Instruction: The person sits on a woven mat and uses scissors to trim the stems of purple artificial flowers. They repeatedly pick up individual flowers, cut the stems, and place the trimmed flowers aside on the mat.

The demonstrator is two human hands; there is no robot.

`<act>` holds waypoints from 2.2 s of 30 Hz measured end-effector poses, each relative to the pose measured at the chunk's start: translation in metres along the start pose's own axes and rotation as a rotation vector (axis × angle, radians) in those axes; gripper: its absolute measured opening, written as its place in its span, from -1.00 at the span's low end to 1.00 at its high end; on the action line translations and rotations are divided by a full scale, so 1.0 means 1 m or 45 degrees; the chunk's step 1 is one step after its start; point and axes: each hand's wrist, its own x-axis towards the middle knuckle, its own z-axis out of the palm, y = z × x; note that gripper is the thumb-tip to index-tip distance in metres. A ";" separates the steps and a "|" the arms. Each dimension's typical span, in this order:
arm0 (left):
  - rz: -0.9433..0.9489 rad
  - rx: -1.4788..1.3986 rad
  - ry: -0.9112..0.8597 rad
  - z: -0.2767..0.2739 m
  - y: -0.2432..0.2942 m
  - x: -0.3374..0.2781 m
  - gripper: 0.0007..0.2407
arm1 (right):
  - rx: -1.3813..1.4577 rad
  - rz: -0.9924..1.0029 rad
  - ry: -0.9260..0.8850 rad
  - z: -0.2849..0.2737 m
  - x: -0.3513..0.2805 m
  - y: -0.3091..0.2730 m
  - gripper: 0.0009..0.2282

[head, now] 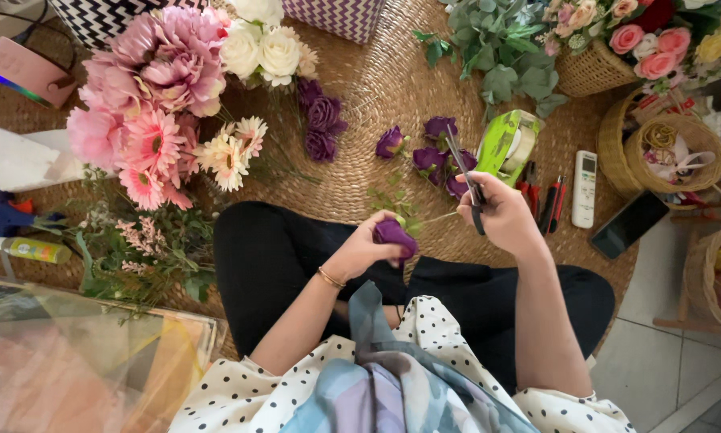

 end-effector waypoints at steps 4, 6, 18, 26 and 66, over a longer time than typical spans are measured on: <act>0.061 -0.006 0.105 -0.013 -0.009 0.009 -0.57 | -0.215 0.030 0.301 0.013 -0.008 0.010 -0.53; 0.119 -0.044 0.170 -0.021 -0.014 0.016 -0.56 | -0.185 0.011 0.532 0.024 -0.015 0.021 -0.44; 0.237 -0.106 0.275 -0.005 0.023 0.009 -0.40 | -0.117 0.202 0.089 0.072 -0.079 0.088 -0.46; 0.123 0.040 0.351 -0.027 -0.010 0.025 -0.57 | -0.010 0.353 -0.011 0.069 -0.076 0.090 -0.47; 0.240 0.467 0.257 -0.029 -0.046 0.030 -0.58 | -0.129 0.451 0.033 0.086 -0.073 0.087 -0.42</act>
